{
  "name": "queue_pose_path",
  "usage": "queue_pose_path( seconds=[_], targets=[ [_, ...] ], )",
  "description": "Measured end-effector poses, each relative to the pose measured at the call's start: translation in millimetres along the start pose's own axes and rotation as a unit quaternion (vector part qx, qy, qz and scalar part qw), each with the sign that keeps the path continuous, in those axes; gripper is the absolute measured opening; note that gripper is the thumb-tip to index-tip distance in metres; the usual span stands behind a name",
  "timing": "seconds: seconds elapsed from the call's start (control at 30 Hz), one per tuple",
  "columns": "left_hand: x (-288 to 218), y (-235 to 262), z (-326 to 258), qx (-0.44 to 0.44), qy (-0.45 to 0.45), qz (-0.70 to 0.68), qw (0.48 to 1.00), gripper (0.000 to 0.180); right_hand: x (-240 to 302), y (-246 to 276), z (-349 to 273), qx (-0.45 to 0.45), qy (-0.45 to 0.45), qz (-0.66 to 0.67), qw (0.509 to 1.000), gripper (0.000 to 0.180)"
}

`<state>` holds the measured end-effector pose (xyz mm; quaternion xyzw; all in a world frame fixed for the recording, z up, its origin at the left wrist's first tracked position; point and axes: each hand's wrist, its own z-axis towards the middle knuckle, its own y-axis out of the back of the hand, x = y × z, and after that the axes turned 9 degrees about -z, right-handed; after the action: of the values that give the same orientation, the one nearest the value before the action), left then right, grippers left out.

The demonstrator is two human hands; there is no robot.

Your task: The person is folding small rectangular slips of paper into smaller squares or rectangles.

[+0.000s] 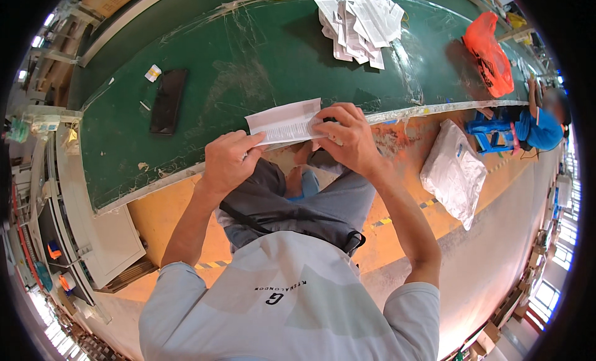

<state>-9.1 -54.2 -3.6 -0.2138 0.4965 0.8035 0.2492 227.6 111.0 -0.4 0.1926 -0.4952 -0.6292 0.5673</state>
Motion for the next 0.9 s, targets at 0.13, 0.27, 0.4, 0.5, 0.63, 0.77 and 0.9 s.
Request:
queue_pose_path(
  seconds=[0.13, 0.27, 0.4, 0.5, 0.63, 0.77, 0.9],
  targets=[
    [-8, 3, 8, -0.011, 0.112, -0.064, 0.992, 0.016, -9, 0, 1, -0.005, -0.062, 0.025, 0.998, 0.013],
    [-11, -2, 15, -0.039, 0.198, -0.072, 0.977, 0.017, -2, -8, 8, -0.027, -0.153, 0.027, 0.987, 0.014],
    [-12, -7, 18, -0.048, 0.200, -0.037, 0.978, 0.020, 5, -14, 11, -0.049, -0.162, -0.013, 0.986, 0.015],
    [-14, -8, 20, -0.047, 0.212, -0.022, 0.976, 0.021, 6, -15, 12, -0.052, -0.171, -0.023, 0.984, 0.016],
    [-13, -8, 20, -0.031, 0.226, 0.004, 0.974, 0.022, 7, -16, 13, -0.050, -0.173, -0.041, 0.983, 0.016],
    [-16, -7, 22, -0.020, 0.241, 0.020, 0.970, 0.023, 8, -16, 14, -0.049, -0.171, -0.059, 0.982, 0.017],
    [-17, -10, 23, -0.028, 0.244, 0.019, 0.969, 0.025, 9, -19, 14, -0.056, -0.163, -0.073, 0.982, 0.018]
  ],
)
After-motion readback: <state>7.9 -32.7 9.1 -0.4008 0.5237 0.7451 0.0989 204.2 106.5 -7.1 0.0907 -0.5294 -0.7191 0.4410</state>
